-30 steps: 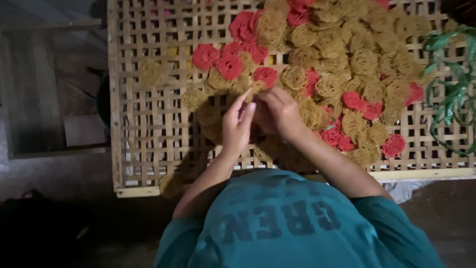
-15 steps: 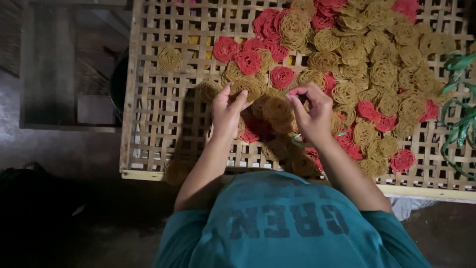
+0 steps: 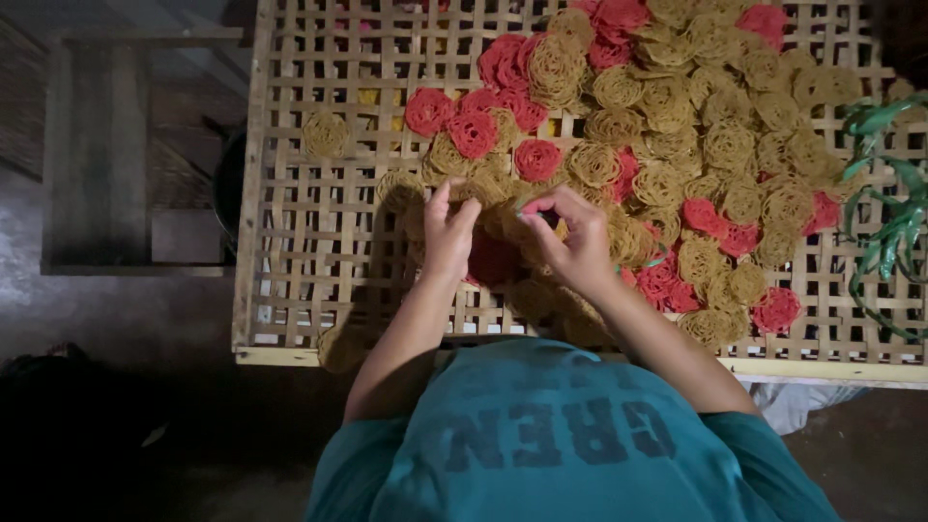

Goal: The person gathers small bundles of dried noodles from a wooden lattice tray and ties them with green plastic ties. They handle both yellow and red noodle bundles, securing each with a tie and placing the finished bundle back on the tray.

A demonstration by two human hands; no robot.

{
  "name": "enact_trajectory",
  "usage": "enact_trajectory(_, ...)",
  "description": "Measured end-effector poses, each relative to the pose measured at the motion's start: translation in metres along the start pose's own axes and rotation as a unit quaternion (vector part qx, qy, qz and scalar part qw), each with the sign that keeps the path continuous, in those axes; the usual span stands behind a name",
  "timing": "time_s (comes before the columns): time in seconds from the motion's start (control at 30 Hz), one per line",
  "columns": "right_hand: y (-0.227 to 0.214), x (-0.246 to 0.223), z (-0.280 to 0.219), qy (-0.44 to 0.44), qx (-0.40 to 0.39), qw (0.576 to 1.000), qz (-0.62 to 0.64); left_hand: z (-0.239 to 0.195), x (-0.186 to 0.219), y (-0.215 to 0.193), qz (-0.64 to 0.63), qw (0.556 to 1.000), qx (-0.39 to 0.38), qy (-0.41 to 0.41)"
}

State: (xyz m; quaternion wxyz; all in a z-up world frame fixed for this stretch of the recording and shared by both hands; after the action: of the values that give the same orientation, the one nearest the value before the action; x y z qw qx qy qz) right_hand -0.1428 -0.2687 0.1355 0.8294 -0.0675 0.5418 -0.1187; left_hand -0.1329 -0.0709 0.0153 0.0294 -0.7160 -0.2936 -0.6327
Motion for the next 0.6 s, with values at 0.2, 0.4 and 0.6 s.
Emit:
enact_trajectory(0.2, -0.030, 0.030, 0.003, 0.084, 0.061, 0.993, 0.060, 0.024, 0.078, -0.007, 0.425, 0.876, 0.033, 0.226)
enact_trajectory(0.4, -0.074, 0.055, 0.007, 0.185, 0.151, 0.949, 0.205, 0.002, 0.066, 0.032, 0.670, 0.661, -0.120, 0.316)
enact_trajectory(0.6, -0.059, 0.046, 0.004, 0.167, 0.114, 0.950, 0.237, 0.016, 0.048, 0.037, 0.572, 0.731, -0.138, 0.345)
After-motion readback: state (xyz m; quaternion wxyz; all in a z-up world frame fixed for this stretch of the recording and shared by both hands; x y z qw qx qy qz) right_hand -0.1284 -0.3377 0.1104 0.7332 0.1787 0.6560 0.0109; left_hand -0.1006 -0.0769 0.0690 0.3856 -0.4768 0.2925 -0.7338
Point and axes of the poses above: each hand's wrist, its own z-axis towards the middle knuckle, its own y-axis out of the palm, x = y × z, the point moved 7 cm from there along z, towards the middle knuckle, and after that the axes turned 13 degrees about x, right-handed, at the moved point
